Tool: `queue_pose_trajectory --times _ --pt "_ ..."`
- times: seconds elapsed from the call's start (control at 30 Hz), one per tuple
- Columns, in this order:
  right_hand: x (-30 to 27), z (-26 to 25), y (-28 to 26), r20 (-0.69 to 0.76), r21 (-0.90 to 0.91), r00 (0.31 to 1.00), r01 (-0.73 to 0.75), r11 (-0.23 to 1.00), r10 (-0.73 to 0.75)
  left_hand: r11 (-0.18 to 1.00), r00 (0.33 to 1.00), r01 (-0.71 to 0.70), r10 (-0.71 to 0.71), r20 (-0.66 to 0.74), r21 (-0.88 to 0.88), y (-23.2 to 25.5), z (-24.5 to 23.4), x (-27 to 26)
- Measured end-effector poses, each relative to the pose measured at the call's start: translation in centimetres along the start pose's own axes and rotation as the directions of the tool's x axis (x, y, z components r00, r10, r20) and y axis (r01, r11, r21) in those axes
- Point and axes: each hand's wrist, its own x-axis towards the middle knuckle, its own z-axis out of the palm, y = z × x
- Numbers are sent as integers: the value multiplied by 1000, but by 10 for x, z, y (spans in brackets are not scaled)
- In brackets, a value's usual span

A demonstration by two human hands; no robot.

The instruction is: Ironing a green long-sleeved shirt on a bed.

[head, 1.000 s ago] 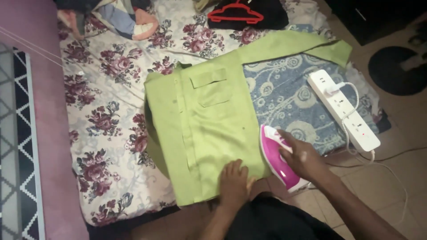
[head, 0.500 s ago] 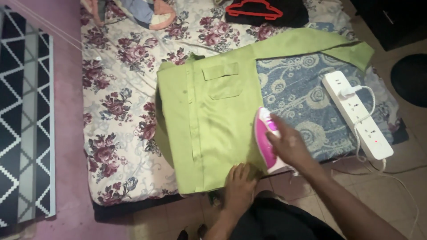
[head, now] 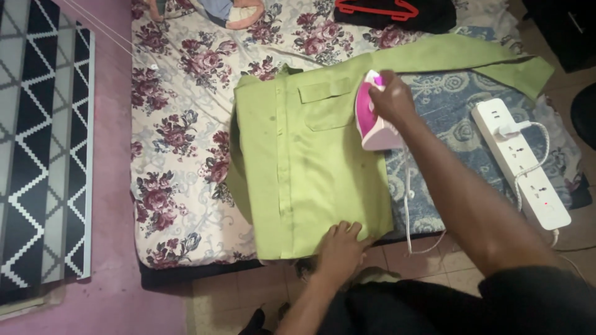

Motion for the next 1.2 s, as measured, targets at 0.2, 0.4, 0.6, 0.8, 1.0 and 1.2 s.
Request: queue_pose_trajectory --times 0.2,0.4,0.6,0.8,1.0,1.2 --pt "6 1 21 19 -62 993 114 991 -113 972 982 164 -146 118 -170 -39 23 39" --pt "-67 9 64 77 -137 982 183 974 -174 912 981 179 -140 131 -369 -45 16 44" --pt "-183 -10 32 228 -144 969 -61 988 94 960 997 55 -40 60 -275 -63 54 35" --pt "-185 1 45 222 -92 975 29 995 -8 974 989 71 -39 145 -217 -65 61 29" --pt "-115 2 -7 109 -113 985 -118 987 131 936 980 119 -58 190 -330 -53 36 30" --pt "-30 17 18 65 -169 998 -5 986 16 898 979 164 -97 180 -409 -53 50 24"
